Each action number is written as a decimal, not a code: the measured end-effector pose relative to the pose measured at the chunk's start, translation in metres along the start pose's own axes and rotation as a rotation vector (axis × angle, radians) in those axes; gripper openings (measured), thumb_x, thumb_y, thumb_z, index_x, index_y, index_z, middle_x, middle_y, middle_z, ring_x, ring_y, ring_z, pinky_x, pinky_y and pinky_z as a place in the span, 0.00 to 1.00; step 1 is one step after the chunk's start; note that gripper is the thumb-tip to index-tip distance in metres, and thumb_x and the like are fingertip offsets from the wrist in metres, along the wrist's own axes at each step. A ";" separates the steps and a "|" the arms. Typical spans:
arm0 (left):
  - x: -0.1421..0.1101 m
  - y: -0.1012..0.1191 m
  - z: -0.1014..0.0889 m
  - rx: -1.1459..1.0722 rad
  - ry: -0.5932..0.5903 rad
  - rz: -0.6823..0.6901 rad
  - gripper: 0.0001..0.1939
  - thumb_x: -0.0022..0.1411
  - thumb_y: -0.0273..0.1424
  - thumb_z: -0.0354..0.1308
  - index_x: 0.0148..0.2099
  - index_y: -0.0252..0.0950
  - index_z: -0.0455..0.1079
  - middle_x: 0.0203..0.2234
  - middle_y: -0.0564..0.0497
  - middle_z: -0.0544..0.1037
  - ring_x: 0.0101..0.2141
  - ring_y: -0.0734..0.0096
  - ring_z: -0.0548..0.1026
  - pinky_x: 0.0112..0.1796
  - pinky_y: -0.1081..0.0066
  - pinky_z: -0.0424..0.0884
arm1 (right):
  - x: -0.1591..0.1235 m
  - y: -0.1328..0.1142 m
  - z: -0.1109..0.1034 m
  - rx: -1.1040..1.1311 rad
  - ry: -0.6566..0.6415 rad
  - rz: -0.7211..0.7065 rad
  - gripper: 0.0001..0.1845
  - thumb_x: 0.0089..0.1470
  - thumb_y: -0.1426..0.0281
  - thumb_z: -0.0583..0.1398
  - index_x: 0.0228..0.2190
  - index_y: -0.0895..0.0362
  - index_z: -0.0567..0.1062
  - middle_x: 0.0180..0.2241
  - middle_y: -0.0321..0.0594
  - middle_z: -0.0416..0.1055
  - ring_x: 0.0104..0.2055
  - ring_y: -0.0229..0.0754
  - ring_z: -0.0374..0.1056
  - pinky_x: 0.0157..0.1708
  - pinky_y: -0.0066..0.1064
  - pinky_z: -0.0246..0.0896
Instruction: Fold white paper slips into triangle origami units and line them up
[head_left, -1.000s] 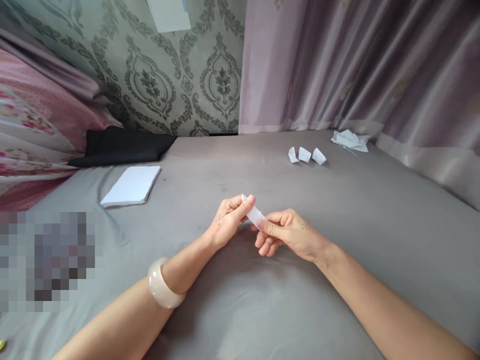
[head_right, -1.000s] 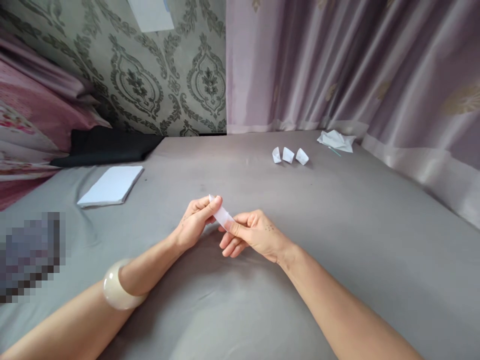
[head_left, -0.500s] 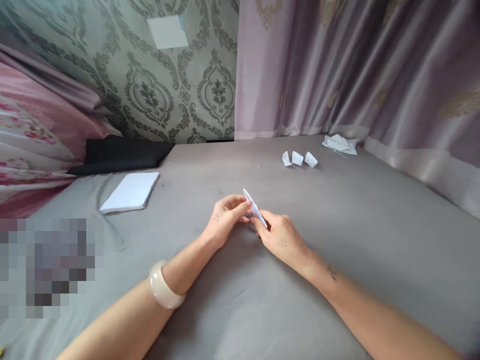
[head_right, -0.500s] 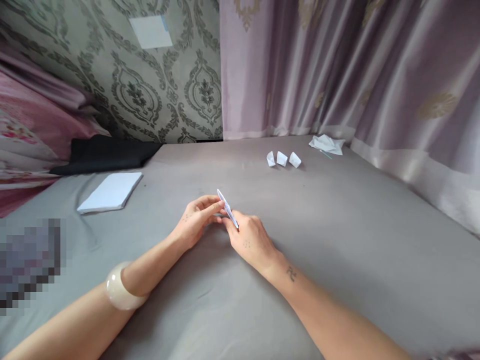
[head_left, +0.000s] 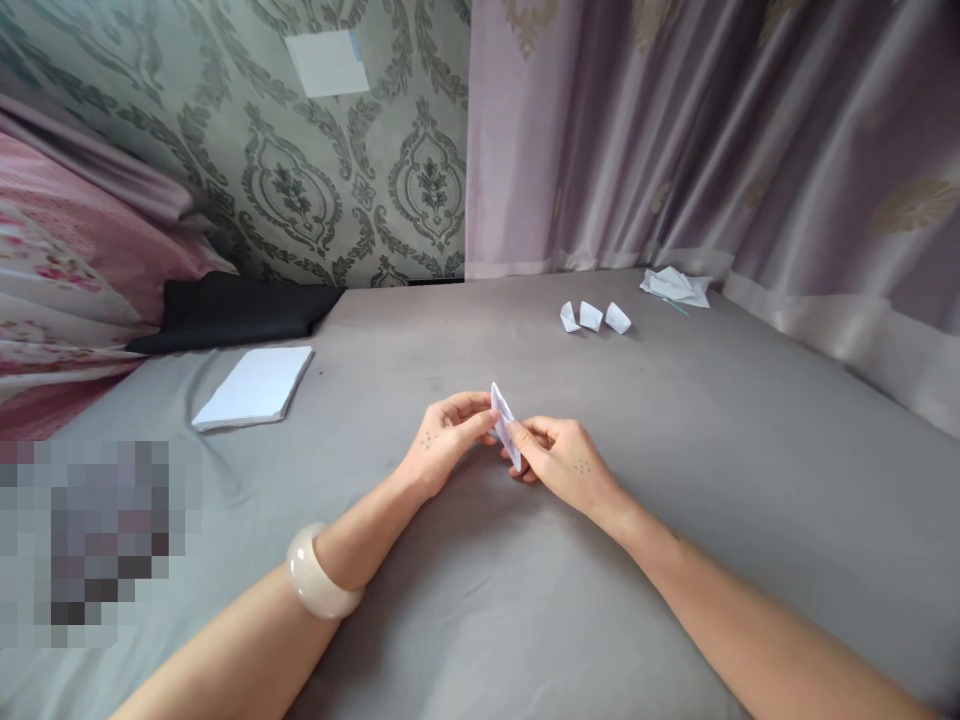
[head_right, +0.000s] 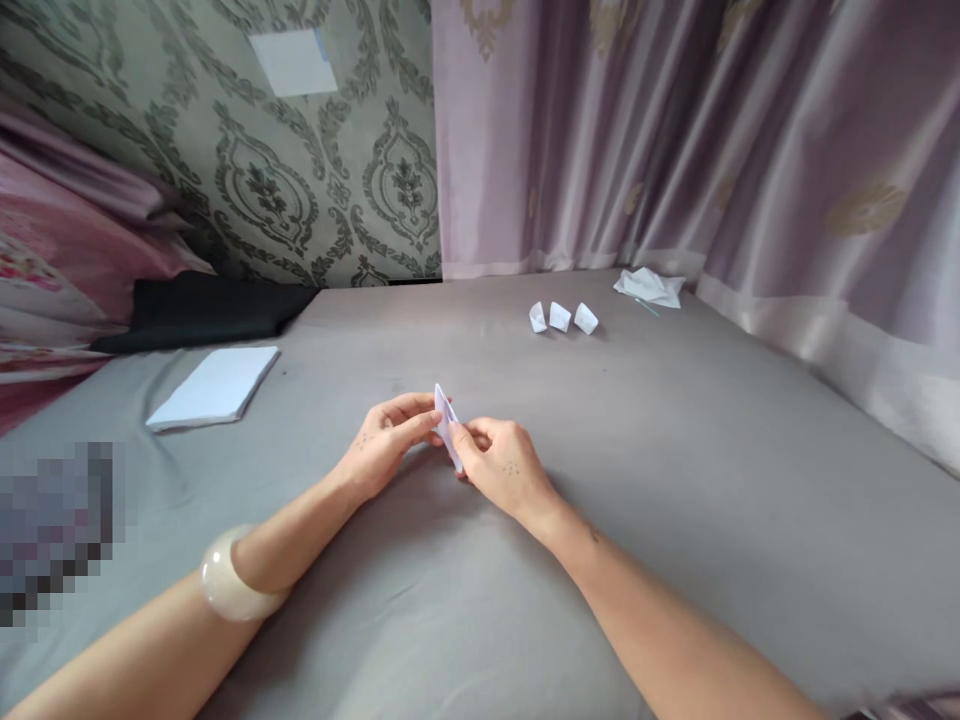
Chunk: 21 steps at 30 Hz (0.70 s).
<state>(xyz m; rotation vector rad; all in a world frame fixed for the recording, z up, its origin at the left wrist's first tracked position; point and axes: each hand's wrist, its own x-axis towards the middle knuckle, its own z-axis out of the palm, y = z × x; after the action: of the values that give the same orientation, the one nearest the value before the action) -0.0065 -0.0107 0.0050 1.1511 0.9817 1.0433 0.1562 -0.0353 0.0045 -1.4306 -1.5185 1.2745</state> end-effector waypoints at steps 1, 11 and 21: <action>0.000 0.000 0.001 0.018 0.011 0.004 0.13 0.54 0.33 0.61 0.40 0.31 0.74 0.32 0.47 0.78 0.33 0.70 0.75 0.36 0.71 0.71 | -0.001 0.000 0.000 -0.038 0.019 -0.028 0.22 0.55 0.52 0.56 0.31 0.57 0.77 0.25 0.42 0.76 0.24 0.40 0.71 0.26 0.29 0.67; 0.002 -0.022 0.006 0.210 0.174 0.187 0.10 0.57 0.32 0.58 0.41 0.33 0.72 0.32 0.48 0.78 0.31 0.72 0.75 0.33 0.74 0.71 | -0.001 0.008 0.011 -0.259 0.075 -0.286 0.15 0.59 0.61 0.54 0.30 0.55 0.75 0.28 0.40 0.77 0.30 0.41 0.74 0.31 0.28 0.66; -0.006 -0.019 0.011 0.378 0.181 0.176 0.07 0.58 0.31 0.56 0.38 0.34 0.72 0.30 0.50 0.79 0.28 0.73 0.75 0.29 0.76 0.70 | 0.003 0.009 0.009 -0.287 0.121 -0.196 0.11 0.56 0.67 0.54 0.31 0.56 0.75 0.27 0.40 0.77 0.28 0.40 0.73 0.29 0.28 0.65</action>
<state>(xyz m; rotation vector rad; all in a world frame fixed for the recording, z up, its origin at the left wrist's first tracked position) 0.0056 -0.0207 -0.0114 1.4929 1.2761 1.1470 0.1496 -0.0346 -0.0072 -1.4625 -1.7623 0.8643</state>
